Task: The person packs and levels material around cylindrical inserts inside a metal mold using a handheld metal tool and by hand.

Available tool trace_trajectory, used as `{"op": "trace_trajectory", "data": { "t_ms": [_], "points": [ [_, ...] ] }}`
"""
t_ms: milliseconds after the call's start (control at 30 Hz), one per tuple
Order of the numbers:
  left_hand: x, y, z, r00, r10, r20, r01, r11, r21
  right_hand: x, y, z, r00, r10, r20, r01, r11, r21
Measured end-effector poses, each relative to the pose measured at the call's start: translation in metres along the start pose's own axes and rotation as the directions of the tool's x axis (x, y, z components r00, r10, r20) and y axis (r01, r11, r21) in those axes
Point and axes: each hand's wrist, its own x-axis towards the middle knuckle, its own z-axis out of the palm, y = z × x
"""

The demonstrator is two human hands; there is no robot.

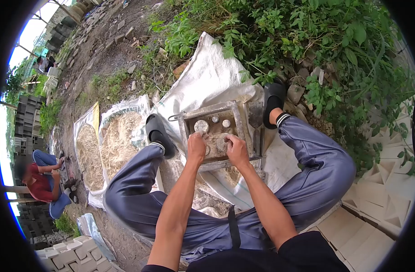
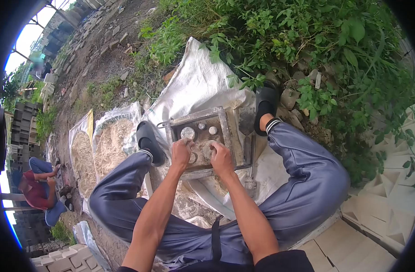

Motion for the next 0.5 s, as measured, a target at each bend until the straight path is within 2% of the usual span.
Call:
{"op": "trace_trajectory", "data": {
  "t_ms": [233, 300, 333, 400, 433, 467, 500],
  "points": [
    [-0.027, -0.01, -0.005, 0.999, -0.026, -0.023, 0.027, 0.999, 0.027, -0.004, 0.003, -0.005, 1.0, 0.024, 0.001, -0.024, 0.997, -0.071],
    [-0.028, -0.012, -0.013, 0.995, -0.103, -0.004, 0.102, 0.973, 0.205, -0.005, 0.004, -0.007, 0.999, 0.036, 0.005, -0.035, 0.997, -0.074],
    [-0.028, -0.014, -0.013, 0.995, -0.103, -0.003, 0.102, 0.974, 0.202, -0.004, 0.005, -0.009, 0.999, 0.036, 0.005, -0.035, 0.996, -0.077],
    [-0.03, -0.022, -0.01, 0.995, -0.091, 0.035, 0.092, 0.996, -0.012, -0.003, 0.007, -0.007, 0.991, -0.098, -0.092, 0.085, 0.987, -0.135],
    [-0.032, -0.025, -0.002, 0.995, -0.093, 0.037, 0.093, 0.996, -0.009, -0.003, 0.012, -0.002, 0.991, -0.095, -0.091, 0.083, 0.988, -0.132],
    [-0.038, -0.024, 0.011, 0.993, 0.111, -0.028, -0.108, 0.991, 0.08, -0.006, 0.015, 0.004, 0.958, -0.277, -0.068, 0.243, 0.917, -0.315],
    [-0.042, -0.026, 0.021, 0.945, 0.318, -0.073, -0.301, 0.937, 0.177, -0.009, 0.018, 0.008, 0.895, -0.445, -0.014, 0.384, 0.787, -0.484]
  ]
}}
